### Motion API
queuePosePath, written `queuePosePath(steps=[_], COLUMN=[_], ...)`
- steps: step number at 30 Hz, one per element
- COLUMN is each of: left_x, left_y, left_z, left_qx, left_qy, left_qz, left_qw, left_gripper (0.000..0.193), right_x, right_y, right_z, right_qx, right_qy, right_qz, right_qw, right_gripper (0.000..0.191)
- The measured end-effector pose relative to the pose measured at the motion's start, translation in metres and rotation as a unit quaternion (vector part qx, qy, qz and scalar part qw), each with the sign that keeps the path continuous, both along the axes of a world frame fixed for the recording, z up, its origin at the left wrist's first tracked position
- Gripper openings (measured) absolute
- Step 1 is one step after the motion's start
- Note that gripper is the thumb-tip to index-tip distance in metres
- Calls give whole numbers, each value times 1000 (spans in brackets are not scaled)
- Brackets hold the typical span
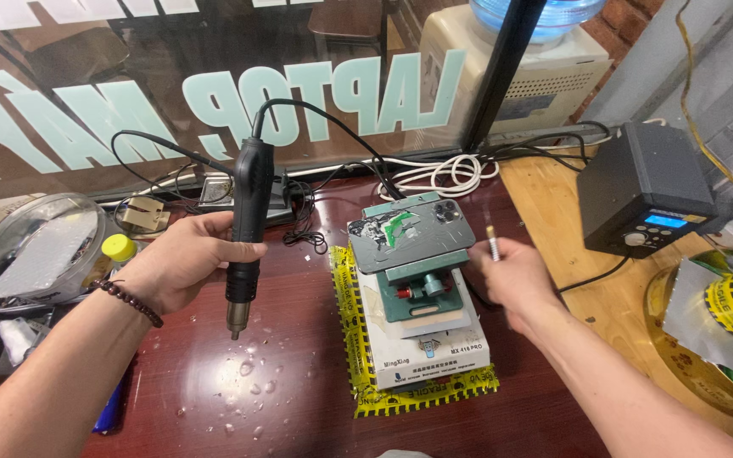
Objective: The person uses a hot air gun and a metal pick to remove components from a smartphone motherboard. They repeatedly apply heat and scrape the surface to lift and clear away soldered parts.
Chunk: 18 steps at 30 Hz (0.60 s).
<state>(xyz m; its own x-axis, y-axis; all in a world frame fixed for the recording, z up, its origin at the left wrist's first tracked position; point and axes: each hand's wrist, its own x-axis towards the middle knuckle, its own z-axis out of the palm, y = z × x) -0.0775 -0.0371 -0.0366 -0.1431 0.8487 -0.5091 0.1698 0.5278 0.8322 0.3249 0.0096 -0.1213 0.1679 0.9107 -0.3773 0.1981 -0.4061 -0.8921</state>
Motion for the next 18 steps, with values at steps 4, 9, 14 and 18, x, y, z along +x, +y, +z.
queuePosePath(steps=[4,9,14,18], left_x=[-1,-7,-8,-6], left_y=[-1,-6,-11,-15], left_z=[2,3,-1,-3], left_qx=[23,25,26,30], left_qy=[-32,-44,-51,-62], left_qz=[-3,12,3,16], left_qw=[999,999,998,998], left_gripper=[26,30,28,31], right_x=[3,-20,-63,-96], right_y=[24,60,106,131], right_z=[30,67,91,99], right_qx=[66,96,91,192], right_qy=[-120,-262,-399,-342], right_qz=[51,190,351,547], right_qw=[989,941,842,740], right_gripper=[16,18,23,28])
